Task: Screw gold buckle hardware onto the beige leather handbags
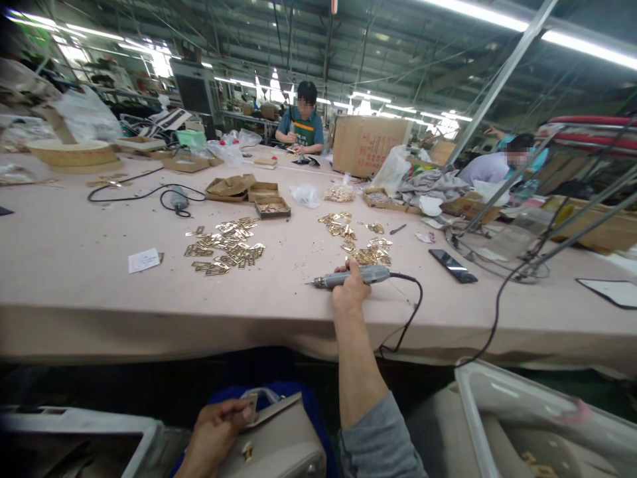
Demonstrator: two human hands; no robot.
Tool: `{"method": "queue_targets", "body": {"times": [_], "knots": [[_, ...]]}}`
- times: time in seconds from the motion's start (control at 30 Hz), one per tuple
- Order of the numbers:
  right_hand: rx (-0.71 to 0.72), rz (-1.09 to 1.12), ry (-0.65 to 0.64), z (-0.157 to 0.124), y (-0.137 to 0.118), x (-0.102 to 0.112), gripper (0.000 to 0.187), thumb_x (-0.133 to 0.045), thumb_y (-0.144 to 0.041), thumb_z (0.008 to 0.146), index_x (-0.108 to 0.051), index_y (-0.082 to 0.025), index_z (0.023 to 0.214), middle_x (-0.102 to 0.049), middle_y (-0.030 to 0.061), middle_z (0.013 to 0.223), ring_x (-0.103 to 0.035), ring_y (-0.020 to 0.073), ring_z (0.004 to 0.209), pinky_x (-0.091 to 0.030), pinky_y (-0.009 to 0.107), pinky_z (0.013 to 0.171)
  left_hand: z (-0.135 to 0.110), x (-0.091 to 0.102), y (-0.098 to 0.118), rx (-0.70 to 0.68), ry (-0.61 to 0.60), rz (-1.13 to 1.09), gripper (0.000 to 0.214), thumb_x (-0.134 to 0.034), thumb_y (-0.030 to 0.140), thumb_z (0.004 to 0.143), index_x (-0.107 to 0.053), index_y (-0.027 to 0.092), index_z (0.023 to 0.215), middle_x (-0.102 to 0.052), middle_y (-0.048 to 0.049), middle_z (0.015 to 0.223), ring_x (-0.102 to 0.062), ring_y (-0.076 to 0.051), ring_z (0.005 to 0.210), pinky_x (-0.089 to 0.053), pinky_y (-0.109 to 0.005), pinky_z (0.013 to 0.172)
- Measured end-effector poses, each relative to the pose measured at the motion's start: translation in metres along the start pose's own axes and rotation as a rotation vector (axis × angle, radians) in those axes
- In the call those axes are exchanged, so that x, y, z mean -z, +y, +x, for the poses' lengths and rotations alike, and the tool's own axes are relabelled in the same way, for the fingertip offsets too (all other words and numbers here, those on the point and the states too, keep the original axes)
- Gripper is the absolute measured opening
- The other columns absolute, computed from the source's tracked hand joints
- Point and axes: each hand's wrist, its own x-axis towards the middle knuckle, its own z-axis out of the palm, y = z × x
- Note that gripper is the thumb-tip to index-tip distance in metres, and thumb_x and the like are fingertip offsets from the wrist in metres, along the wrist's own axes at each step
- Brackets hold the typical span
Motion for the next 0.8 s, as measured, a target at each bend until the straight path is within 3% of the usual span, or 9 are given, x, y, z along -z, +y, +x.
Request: {"method": "queue_targets", "body": {"times": [0.27,0.47,0.8], "knots": [[-0.001,0.003,-0.067,-0.002,0.000,0.001,0.031,-0.079,-0.023,0.080,-0.049,-0.020,0.087,-0.059,-0.0055,0.073,-0.054,0.0081,0.055,-0.057,0.025,0.055,-0.006,-0.002,0.009,0.001,-0.014,-0.019,0.026,-0.072,0.043,0.058,-0.075,0.017,0.058,-0.065,-0.0033,0.056,-0.054,-0.021,0.057,-0.037,-0.030,0.058],[-0.029,0.090,-0.080,0.001,-0.007,0.006,0.029,-0.079,-0.023,0.081,-0.051,-0.019,0.086,-0.060,-0.0054,0.073,-0.053,0.0073,0.054,-0.058,0.025,0.056,-0.002,0.001,0.000,0.052,-0.040,-0.024,0.032,-0.078,0.046,0.053,-0.076,0.016,0.062,-0.067,-0.0046,0.059,-0.057,-0.022,0.059,-0.037,-0.030,0.058],[-0.004,0.058,-0.106,0.001,-0.009,0.011,0.030,-0.079,-0.025,0.080,-0.050,-0.020,0.086,-0.059,-0.0055,0.074,-0.054,0.0075,0.055,-0.058,0.025,0.057,-0.002,0.003,-0.001,0.025,-0.044,-0.004,0.030,-0.079,0.044,0.057,-0.078,0.016,0.066,-0.067,-0.0043,0.060,-0.058,-0.023,0.059,-0.039,-0.031,0.058]]}}
